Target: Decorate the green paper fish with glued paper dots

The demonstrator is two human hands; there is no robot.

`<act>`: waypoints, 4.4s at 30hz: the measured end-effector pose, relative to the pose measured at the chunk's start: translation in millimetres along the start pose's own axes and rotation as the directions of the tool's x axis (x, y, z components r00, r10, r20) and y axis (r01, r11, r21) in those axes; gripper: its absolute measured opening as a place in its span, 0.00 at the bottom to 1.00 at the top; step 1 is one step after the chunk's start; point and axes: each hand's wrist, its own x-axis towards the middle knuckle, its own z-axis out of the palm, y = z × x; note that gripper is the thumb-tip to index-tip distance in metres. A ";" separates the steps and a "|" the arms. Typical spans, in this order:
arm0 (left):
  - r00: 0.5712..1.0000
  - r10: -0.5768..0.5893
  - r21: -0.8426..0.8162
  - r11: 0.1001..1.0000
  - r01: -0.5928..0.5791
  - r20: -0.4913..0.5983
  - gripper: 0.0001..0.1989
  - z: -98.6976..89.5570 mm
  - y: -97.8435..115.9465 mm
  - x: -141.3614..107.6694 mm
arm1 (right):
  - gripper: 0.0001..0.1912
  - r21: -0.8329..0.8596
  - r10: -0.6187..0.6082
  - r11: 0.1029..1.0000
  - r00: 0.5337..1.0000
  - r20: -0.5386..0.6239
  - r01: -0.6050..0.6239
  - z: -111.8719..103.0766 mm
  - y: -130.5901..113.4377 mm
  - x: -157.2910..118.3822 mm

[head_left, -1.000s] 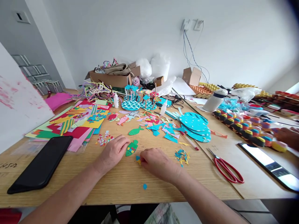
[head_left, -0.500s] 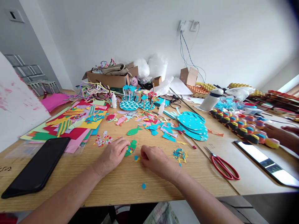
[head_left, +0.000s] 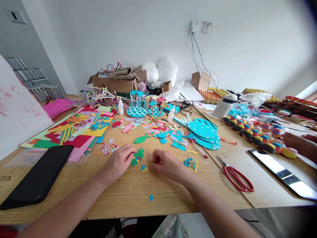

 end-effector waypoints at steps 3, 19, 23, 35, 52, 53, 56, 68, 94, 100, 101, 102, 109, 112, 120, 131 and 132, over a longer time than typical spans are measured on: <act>0.999 -0.038 -0.034 0.999 0.038 -0.001 0.10 0.1 1.5 1.7 | 0.04 0.141 -0.002 0.990 1.000 -0.002 0.002 1.3 6.1 7.1; 0.945 -0.193 -0.228 0.939 0.255 0.264 0.06 -1.4 31.7 17.4 | 0.11 0.648 -0.058 0.762 0.996 0.071 -0.002 3.1 -3.6 29.8; 0.951 -0.180 -0.136 0.966 0.219 0.251 0.07 -2.5 28.7 15.1 | 0.09 0.312 -0.054 0.950 0.995 0.080 0.027 -2.8 0.8 23.1; 0.931 0.013 0.164 0.983 -0.078 0.366 0.05 1.3 24.2 0.2 | 0.11 -0.215 -0.153 0.960 0.980 0.127 0.178 2.8 -11.4 16.7; 0.964 -0.084 0.201 0.979 0.032 0.253 0.07 -20.5 13.1 -5.1 | 0.11 -0.278 -0.172 0.935 0.966 0.195 0.222 11.5 -19.5 19.1; 0.965 -0.081 0.198 0.980 0.031 0.249 0.07 -20.8 13.2 -5.4 | 0.10 -0.274 -0.169 0.937 0.968 0.184 0.216 11.6 -18.5 18.5; 0.965 -0.076 0.197 0.980 0.026 0.250 0.07 -20.6 13.7 -6.1 | 0.10 -0.259 -0.182 0.940 0.968 0.171 0.222 11.4 -16.0 16.2; 0.956 -0.078 0.163 0.986 0.032 0.283 0.08 -14.9 21.8 -8.0 | 0.10 -0.205 -0.274 0.928 0.942 0.193 0.312 9.7 -15.2 13.7; 0.855 -0.364 -0.370 0.787 0.494 0.368 0.05 -7.8 29.9 12.1 | 0.03 0.414 -0.119 0.906 0.991 0.063 0.083 0.3 -13.1 30.6; 0.838 -0.417 -0.348 0.773 0.530 0.350 0.05 -10.7 30.3 17.2 | 0.02 0.384 -0.154 0.915 0.986 0.056 0.121 3.2 -14.5 41.7; 0.837 -0.423 -0.345 0.772 0.533 0.346 0.05 -11.7 30.8 17.6 | 0.02 0.378 -0.158 0.918 0.985 0.063 0.123 3.2 -13.6 43.8; 0.837 -0.427 -0.342 0.773 0.535 0.342 0.05 -12.4 31.2 17.9 | 0.02 0.372 -0.163 0.920 0.984 0.069 0.126 3.0 -12.9 45.6; 0.855 -0.418 -0.290 0.815 0.502 0.306 0.05 -9.7 27.3 17.9 | 0.03 0.337 -0.165 0.935 0.977 0.133 0.112 -3.8 -15.9 49.6; 0.876 -0.395 -0.236 0.856 0.460 0.276 0.05 -10.0 20.7 15.6 | 0.04 0.294 -0.165 0.949 0.977 0.137 0.119 -7.9 -17.5 52.1; 0.949 -0.230 0.003 0.972 0.235 0.216 0.07 -19.5 9.7 -7.3 | 0.04 0.104 -0.147 0.985 0.984 0.104 0.136 -9.8 -12.2 69.3; 0.969 -0.106 0.117 0.990 0.082 0.221 0.08 -10.7 4.3 -14.3 | 0.05 -0.043 -0.141 0.988 0.977 0.162 0.150 -3.9 -16.0 75.5; 0.970 -0.094 0.117 0.991 0.069 0.223 0.08 -11.4 4.2 -15.7 | 0.05 -0.057 -0.133 0.988 0.977 0.167 0.145 -4.9 -17.0 75.2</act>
